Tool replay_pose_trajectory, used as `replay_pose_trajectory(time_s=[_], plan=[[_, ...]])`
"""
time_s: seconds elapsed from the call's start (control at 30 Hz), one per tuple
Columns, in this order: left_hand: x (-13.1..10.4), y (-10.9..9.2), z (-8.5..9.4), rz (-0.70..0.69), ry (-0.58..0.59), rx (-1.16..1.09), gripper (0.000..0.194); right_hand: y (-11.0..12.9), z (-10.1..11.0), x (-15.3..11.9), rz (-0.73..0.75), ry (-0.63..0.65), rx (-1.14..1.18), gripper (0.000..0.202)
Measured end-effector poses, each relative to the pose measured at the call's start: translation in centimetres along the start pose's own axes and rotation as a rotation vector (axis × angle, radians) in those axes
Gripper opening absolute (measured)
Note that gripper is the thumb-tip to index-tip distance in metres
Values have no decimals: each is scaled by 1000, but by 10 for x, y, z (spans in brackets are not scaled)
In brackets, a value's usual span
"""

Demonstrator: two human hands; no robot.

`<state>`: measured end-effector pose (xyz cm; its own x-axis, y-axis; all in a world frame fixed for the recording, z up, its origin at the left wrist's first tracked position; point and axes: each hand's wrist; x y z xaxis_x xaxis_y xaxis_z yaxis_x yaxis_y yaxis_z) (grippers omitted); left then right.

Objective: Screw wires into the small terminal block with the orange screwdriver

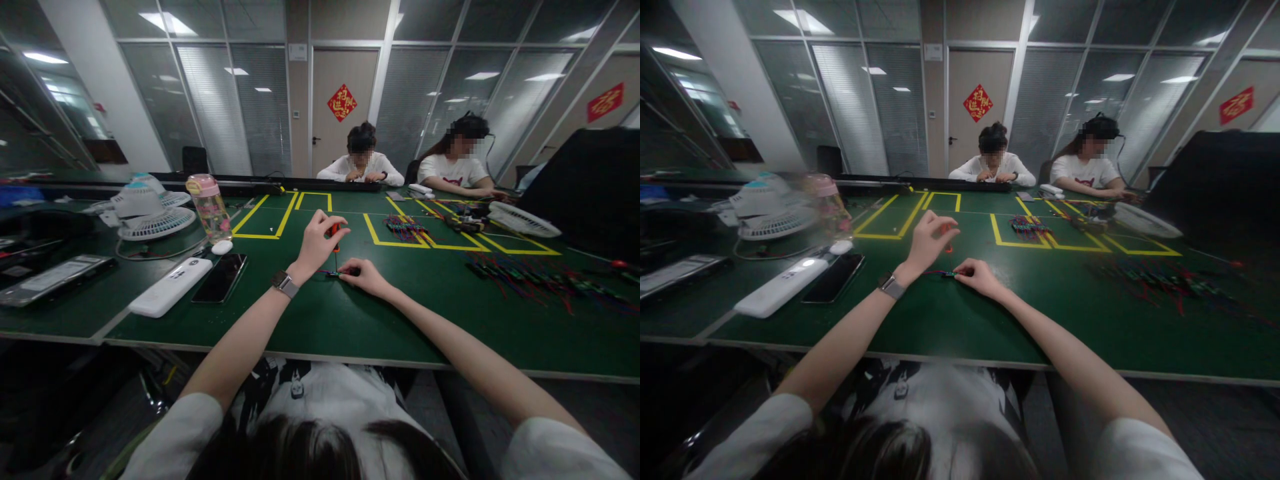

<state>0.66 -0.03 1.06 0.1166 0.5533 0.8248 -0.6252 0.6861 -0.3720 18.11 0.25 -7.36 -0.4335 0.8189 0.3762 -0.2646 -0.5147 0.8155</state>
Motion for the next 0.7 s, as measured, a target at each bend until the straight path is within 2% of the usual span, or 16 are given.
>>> replay_pose_trajectory(time_s=[0.07, 0.13, 0.27, 0.37, 0.47, 0.57, 0.63, 0.7], plan=[[-1, 0, 2, -85, 18, 63, 19, 0, 0, 0, 1, -5, -2, 17], [0, -1, 3, -94, 94, -38, 26, 0, -1, 0, 6, -8, 4, 17], [2, -2, 3, 85, 264, -399, 34, -1, -1, 0, 6, -9, 12, 17], [3, -1, 3, 184, 249, -465, 31, -2, 0, 0, 7, -6, 13, 17], [2, 3, 2, 169, 134, -313, 25, -1, 0, 0, 8, -5, 12, 18], [0, 5, 3, 57, -11, -8, 19, 0, 0, -1, 4, -4, 7, 17], [-2, 4, 4, -30, -36, 132, 20, 1, -1, -1, 3, -4, 3, 16], [-3, 2, 6, -104, 16, 150, 25, 1, -1, 0, 3, -7, 1, 16]])
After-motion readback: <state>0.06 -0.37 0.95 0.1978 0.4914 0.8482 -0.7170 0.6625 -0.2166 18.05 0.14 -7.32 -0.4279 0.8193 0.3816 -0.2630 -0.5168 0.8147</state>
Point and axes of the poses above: each hand's wrist, its own x-axis towards the middle knuckle, its own z-axis out of the back of the hand, y = z × x, and after that the axes turned 15 degrees about x, right-handed
